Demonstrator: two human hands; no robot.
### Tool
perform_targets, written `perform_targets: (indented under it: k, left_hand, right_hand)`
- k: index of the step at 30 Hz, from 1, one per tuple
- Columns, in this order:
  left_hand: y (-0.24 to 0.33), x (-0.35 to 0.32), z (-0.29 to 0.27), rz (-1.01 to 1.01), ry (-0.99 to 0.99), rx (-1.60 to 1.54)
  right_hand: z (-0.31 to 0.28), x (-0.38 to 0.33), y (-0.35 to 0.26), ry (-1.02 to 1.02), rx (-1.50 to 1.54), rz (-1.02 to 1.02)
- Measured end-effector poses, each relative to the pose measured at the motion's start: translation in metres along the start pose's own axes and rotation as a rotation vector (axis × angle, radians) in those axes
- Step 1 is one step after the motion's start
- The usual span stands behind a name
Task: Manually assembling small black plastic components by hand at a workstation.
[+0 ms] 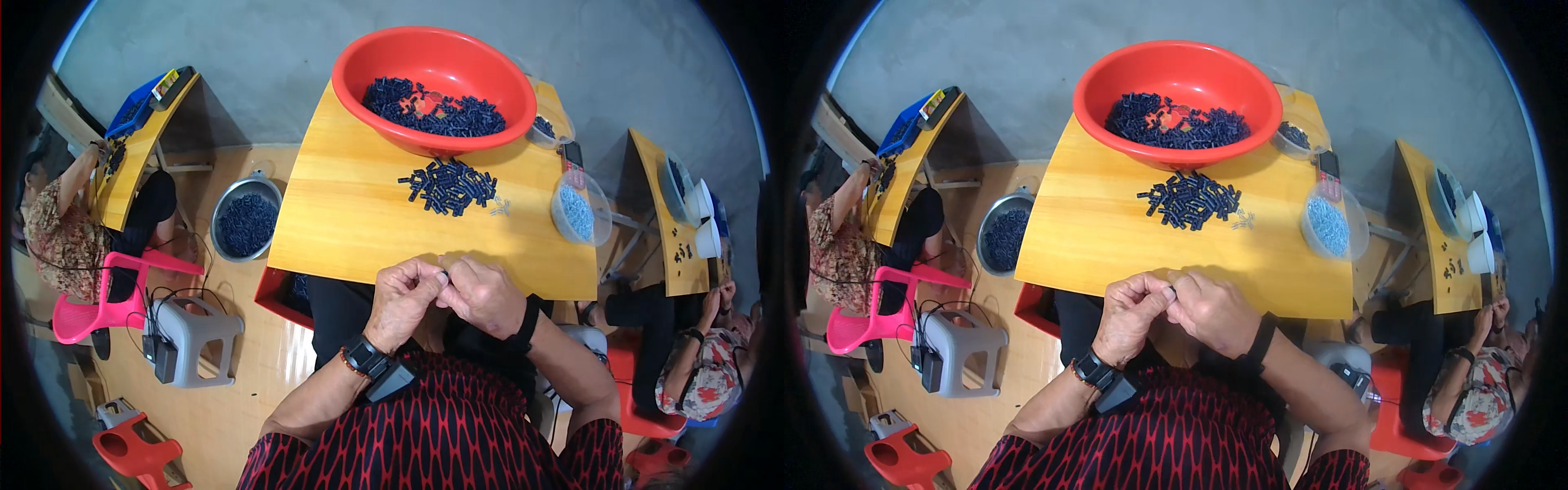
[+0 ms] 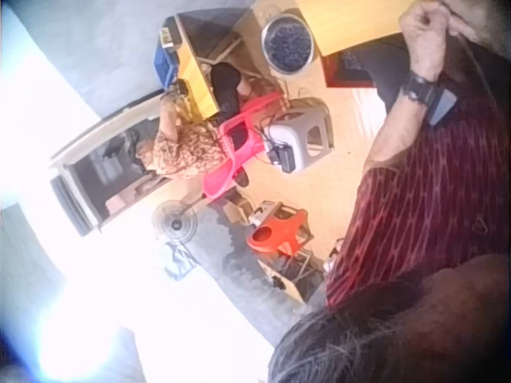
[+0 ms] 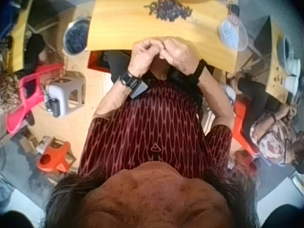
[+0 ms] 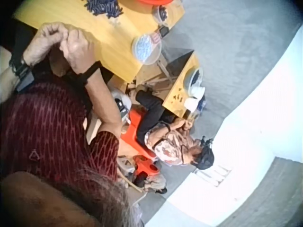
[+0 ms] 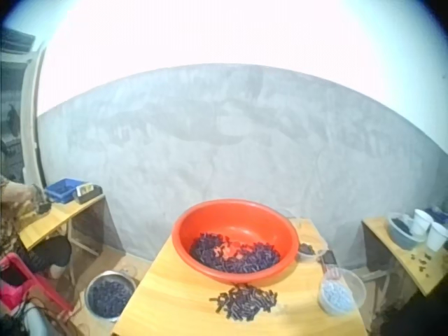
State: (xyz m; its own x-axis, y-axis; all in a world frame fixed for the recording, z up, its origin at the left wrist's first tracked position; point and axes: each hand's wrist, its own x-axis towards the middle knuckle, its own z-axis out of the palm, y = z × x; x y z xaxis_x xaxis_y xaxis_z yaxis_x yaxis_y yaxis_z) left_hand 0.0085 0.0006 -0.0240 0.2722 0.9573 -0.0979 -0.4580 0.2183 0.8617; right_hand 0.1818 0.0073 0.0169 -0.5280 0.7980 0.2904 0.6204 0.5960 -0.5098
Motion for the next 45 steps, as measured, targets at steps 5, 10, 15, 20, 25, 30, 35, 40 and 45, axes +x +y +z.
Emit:
perform_targets:
  k: [5, 10, 15, 20, 25, 30, 35, 40, 45]
  left_hand:
    - [0.001, -0.001, 0.002, -0.020, -0.004, 0.082]
    - [0.004, 0.000, 0.002, -0.033, -0.015, 0.179]
    - [-0.001, 0.002, -0.003, 0.010, -0.016, 0.035]
    - [0.012, 0.001, -0.003, 0.003, 0.042, -0.118]
    - [0.064, 0.004, -0.043, 0.630, 0.476, 0.129]
    - [0.078, -0.028, -0.124, 0.653, 0.896, 0.191]
    - [0.048, -0.043, -0.171, 0.342, 0.917, 0.213]
    - [0.049, -0.015, -0.156, 0.536, 1.047, 0.675]
    - [0.072, 0.039, -0.086, 0.568, 0.556, 0.964]
  right_hand:
    - [-0.002, -0.004, -0.001, -0.052, -0.094, -0.037]
    - [0.010, -0.010, -0.003, 0.062, -0.098, 0.013]
    - [0.005, -0.015, 0.003, 0.053, 0.440, 0.232]
    - [-0.006, -0.029, 0.032, 0.179, 0.514, 0.423]
    - [-0.009, -0.032, 0.045, 0.225, 0.742, 0.583]
    - [-0.007, -0.035, 0.042, 0.250, 0.680, 0.573]
    - [-0.005, -0.037, 0.047, 0.235, 0.701, 0.566]
    - [-0.005, -0.036, 0.045, 0.291, 0.702, 0.528]
    - [-0.008, -0.036, 0.041, 0.271, 0.680, 0.535]
